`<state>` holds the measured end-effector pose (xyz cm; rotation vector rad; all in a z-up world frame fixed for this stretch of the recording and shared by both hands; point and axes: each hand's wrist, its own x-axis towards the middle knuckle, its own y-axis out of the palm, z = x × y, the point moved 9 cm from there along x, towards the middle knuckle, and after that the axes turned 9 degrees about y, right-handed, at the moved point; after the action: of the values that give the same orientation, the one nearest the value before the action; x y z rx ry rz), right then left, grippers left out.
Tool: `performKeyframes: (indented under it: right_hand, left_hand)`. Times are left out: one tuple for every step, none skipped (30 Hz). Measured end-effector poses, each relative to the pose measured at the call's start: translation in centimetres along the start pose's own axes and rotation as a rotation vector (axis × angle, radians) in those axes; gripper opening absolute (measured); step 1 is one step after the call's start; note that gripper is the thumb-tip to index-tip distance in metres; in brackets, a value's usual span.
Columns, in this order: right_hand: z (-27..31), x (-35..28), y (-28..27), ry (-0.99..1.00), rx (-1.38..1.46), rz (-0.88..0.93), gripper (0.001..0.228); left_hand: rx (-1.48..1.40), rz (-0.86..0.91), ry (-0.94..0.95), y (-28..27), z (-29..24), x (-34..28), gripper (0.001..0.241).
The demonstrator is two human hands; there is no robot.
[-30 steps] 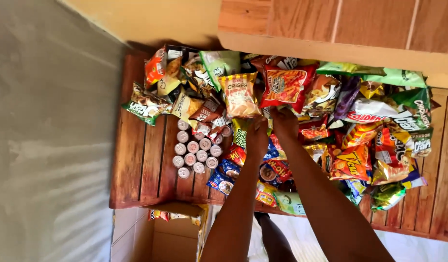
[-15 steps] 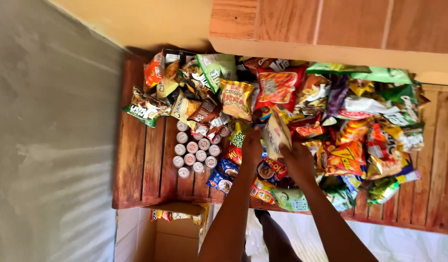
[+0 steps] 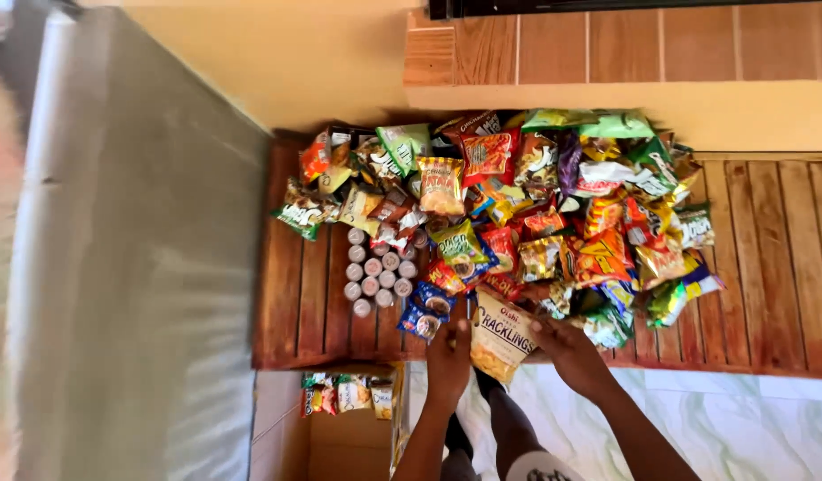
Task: Packing several individual snack bags into a large cardboard box.
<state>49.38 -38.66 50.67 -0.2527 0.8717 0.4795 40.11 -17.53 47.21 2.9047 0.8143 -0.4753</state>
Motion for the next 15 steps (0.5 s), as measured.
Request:
performKeyframes:
  right_hand:
    - [0.4, -1.2, -0.2, -0.071, -0.203, -0.090, 0.046]
    - [2.4, -3.6, 0.7, -0.077, -0.201, -0.095, 0.046]
    - [5.5, -6.4, 2.1, -0.233, -0.273, -0.076, 0.044]
    - [8.4, -9.4, 3.6, -0.388, -0.347, -0.053, 0.042]
    - [8.8, -11.4, 4.1, -0.393, -0.347, -0.058, 0.042]
    - [8.9, -13.1, 4.5, -0.374, -0.400, -0.121, 0.038]
    - [9.1, -14.9, 4.7, -0.355, -0.453, -0.185, 0.035]
    - [8.7, -15.8, 5.1, -0.368, -0.449, -0.184, 0.035]
    - [9.1, -17.1, 5.2, -0.459, -0.505, -0.269, 0.032]
    - [8.5, -19.0, 5.4, -0.527, -0.558, -0.352, 0.029]
    - [8.0, -20.1, 6.2, -0.517, -0.552, -0.349, 0.029]
    - [7.9, -20.9, 6.3, -0.526, -0.548, -0.392, 0.028]
    - [8.0, -21.7, 6.4, -0.535, -0.544, -0.435, 0.027]
    - [8.0, -22.3, 6.7, -0.543, -0.543, -0.439, 0.027]
    - [8.2, -22.9, 7.0, -0.570, -0.549, -0.460, 0.026]
  left_hand:
    - [-0.015, -0.033, 0.020, -0.9, -0.8, -1.6, 0.041]
    - [-0.017, -0.028, 0.027, -1.5, -2.7, -3.1, 0.041]
    - [-0.036, -0.033, 0.061, -2.1, -4.7, -4.5, 0.039]
    - [-0.056, -0.040, 0.094, -2.8, -6.7, -6.1, 0.038]
    - [-0.058, -0.036, 0.099, -3.1, -7.7, -7.4, 0.038]
    - [-0.045, -0.046, 0.108, -3.7, -8.6, -8.9, 0.038]
    - [-0.033, -0.055, 0.116, -4.2, -9.6, -10.3, 0.039]
    - [-0.029, -0.057, 0.129, -4.8, -11.0, -11.0, 0.039]
    - [-0.013, -0.059, 0.145, -5.2, -12.4, -11.6, 0.040]
    - [0.007, -0.057, 0.139, -5.8, -13.4, -13.2, 0.041]
    - [0.015, -0.055, 0.129, -6.8, -13.6, -14.8, 0.041]
    - [0.049, -0.044, 0.137, -7.1, -13.9, -15.5, 0.042]
    - [0.083, -0.033, 0.145, -7.5, -14.2, -16.2, 0.044]
    - [0.081, -0.032, 0.154, -7.6, -14.8, -16.6, 0.044]
    - [0.103, -0.038, 0.101, -7.9, -14.9, -17.0, 0.043]
